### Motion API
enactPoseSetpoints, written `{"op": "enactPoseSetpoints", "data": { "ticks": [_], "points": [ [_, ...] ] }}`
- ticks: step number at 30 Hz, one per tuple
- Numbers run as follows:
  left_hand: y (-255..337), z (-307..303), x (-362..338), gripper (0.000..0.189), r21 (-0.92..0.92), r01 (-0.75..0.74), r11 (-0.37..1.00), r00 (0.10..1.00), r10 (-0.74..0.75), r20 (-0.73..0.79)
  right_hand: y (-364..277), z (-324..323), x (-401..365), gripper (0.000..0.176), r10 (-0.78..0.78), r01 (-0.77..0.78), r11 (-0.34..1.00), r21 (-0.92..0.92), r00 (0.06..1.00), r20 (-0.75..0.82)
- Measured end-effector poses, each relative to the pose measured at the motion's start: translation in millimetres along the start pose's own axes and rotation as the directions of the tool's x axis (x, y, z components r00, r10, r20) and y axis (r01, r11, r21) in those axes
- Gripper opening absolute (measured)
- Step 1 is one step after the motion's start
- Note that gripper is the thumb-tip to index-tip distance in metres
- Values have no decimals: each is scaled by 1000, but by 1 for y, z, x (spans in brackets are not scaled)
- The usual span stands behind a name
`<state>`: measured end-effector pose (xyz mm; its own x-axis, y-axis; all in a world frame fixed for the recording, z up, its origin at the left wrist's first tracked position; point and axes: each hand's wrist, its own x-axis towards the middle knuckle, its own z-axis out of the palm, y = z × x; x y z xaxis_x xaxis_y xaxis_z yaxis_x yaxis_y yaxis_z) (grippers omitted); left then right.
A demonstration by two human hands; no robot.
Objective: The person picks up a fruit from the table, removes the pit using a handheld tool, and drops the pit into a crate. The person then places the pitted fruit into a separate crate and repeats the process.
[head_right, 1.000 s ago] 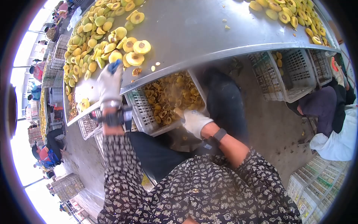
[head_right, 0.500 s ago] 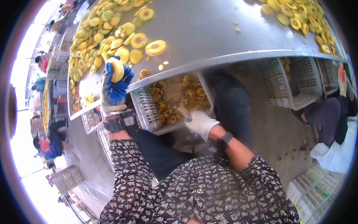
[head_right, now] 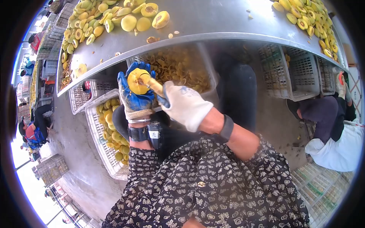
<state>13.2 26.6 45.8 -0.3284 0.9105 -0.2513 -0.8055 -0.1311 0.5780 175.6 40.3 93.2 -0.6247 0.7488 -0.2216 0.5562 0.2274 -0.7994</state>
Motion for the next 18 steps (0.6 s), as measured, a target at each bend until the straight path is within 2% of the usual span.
{"op": "enactPoseSetpoints", "data": {
  "ticks": [1,2,8,10,11,14,15,17,18],
  "points": [
    [-2,0,-3,49,-5,3,1000,1000,-3,2,-4,3,-1,23,-79,79,996,-43,997,-12],
    [-4,1,-5,48,38,4,999,999,-3,-32,-4,6,-1,23,-76,75,996,-47,997,-12],
    [-6,1,-12,46,136,-4,991,997,14,-70,-5,23,-5,24,35,-30,992,-126,999,33],
    [-7,5,-14,43,280,-31,959,983,81,-167,-4,24,-7,26,96,-87,991,-106,992,83],
    [-9,4,-14,43,277,-24,961,983,74,-170,-2,24,-9,26,104,-95,990,-107,991,84],
    [-8,-4,-12,36,390,46,920,986,20,-164,6,22,-11,26,68,-56,996,-76,985,160],
    [-9,-6,-13,36,391,51,919,986,16,-167,6,23,-11,24,115,-115,993,-10,973,200],
    [-9,-8,-14,40,617,135,775,978,-5,-207,10,23,-6,23,156,-174,983,53,957,243],
    [-11,-14,-12,38,628,102,772,989,-12,-146,12,23,-2,21,188,-252,957,145,917,353]
  ]
}}
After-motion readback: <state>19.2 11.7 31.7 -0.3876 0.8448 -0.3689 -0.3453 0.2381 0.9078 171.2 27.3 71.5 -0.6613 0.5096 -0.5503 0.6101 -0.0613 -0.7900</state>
